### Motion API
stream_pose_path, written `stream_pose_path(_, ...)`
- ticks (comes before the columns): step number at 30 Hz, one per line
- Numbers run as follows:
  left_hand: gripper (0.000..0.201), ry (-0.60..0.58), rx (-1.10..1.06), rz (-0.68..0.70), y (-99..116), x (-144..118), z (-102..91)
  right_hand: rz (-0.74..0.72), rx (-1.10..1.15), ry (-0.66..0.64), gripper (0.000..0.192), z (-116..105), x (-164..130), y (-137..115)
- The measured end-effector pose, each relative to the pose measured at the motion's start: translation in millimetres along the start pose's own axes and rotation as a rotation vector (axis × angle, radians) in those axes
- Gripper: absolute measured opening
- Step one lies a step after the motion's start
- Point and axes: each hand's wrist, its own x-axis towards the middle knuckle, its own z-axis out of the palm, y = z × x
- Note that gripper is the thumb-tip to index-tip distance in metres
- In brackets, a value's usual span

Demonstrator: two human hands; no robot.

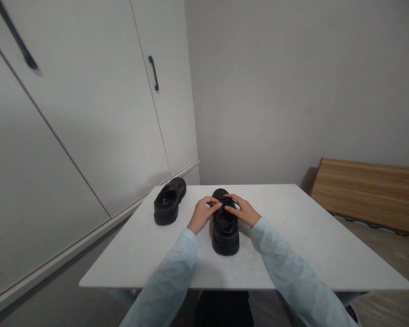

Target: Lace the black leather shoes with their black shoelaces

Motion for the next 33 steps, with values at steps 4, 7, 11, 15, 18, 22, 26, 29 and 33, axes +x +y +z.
stream_pose_path(4, 0.019, 0.019, -0.012, -0.013, 2.0, 0.0, 2.8, 0.000, 0.006, 0.002, 0.042, 0.1, 0.2, -0.1)
stream_pose_path(7, 0.015, 0.054, 0.003, -0.011, 4.2, -0.4, 4.9, 0.009, 0.012, -0.003, 0.042, -0.6, -0.1, -2.4)
stream_pose_path(11, 0.012, 0.101, 0.015, 0.000, 5.0, -1.2, 6.8, 0.021, 0.026, -0.005, 0.042, -1.5, -0.5, -5.2)
stream_pose_path(15, 0.013, 0.108, -0.009, 0.009, 3.8, -1.8, 8.1, 0.035, 0.028, -0.008, 0.041, -1.1, -0.4, -5.8)
stream_pose_path(18, 0.015, 0.094, -0.043, 0.013, 4.1, -2.0, 8.4, 0.044, 0.027, -0.007, 0.041, -0.7, 0.0, -5.3)
stream_pose_path(22, 0.015, 0.072, -0.068, -0.002, 7.0, -1.4, 7.3, 0.037, 0.038, -0.006, 0.040, -0.9, 0.3, -5.5)
stream_pose_path(26, 0.014, 0.039, -0.147, -0.012, 11.2, -0.6, 5.4, 0.050, 0.034, -0.015, 0.041, -1.7, 0.0, -6.7)
stream_pose_path(29, 0.018, 0.002, -0.271, -0.048, 14.5, -1.2, 3.9, 0.057, 0.041, -0.013, 0.041, -2.0, 0.1, -7.2)
stream_pose_path(33, 0.029, -0.022, -0.458, -0.122, 15.9, -2.4, 1.5, 0.050, 0.066, -0.013, 0.040, -2.1, 0.2, -6.8)
